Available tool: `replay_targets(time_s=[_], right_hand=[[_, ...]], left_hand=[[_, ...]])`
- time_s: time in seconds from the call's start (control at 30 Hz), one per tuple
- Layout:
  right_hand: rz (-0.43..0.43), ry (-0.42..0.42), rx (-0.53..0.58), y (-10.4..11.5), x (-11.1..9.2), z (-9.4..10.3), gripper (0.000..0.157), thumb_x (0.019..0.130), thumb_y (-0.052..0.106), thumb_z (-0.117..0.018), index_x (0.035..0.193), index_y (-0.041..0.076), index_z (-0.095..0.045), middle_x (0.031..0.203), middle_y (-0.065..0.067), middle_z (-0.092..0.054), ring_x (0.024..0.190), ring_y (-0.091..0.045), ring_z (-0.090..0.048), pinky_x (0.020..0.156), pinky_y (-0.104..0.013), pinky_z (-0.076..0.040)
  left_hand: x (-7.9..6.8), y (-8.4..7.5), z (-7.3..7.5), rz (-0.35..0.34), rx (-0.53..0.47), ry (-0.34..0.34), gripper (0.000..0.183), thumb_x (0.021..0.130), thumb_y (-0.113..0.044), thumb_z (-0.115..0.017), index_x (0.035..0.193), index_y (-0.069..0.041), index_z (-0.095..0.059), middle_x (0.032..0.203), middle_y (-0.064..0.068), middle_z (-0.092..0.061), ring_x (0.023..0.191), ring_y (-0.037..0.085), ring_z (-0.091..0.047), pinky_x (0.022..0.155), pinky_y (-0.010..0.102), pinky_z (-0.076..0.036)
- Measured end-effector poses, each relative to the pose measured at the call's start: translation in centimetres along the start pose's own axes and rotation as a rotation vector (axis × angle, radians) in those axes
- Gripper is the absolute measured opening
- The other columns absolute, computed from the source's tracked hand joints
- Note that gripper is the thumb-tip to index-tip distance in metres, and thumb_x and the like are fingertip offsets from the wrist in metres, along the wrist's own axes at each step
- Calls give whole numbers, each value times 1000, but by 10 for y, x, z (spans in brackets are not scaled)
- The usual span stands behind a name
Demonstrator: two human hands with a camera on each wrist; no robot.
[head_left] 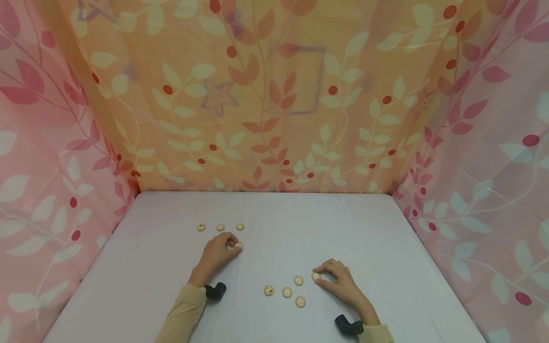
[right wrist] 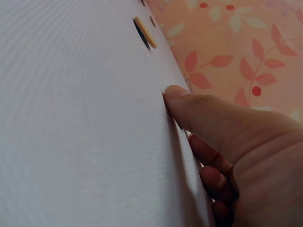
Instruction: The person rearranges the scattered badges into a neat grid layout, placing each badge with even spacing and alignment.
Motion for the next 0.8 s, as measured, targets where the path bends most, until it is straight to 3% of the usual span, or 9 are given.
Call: replay_targets(time_s=[0.8], right_hand=[[20, 0, 6, 0, 0, 0, 23, 74, 35, -75, 96, 35, -66, 94, 23, -57, 89, -4, -46, 82, -35, -29]], left_hand=[[9, 7, -3, 24, 28, 14, 22, 74, -35, -75, 84, -19, -64, 76, -6, -57, 66, 11, -48, 62, 30, -36]])
Point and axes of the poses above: each hand's wrist, its own x-axis towards the middle knuckle, its own z-axis out of the back of the hand, y = z × x, the point moved 7 cm from there along x, towards the middle knuckle
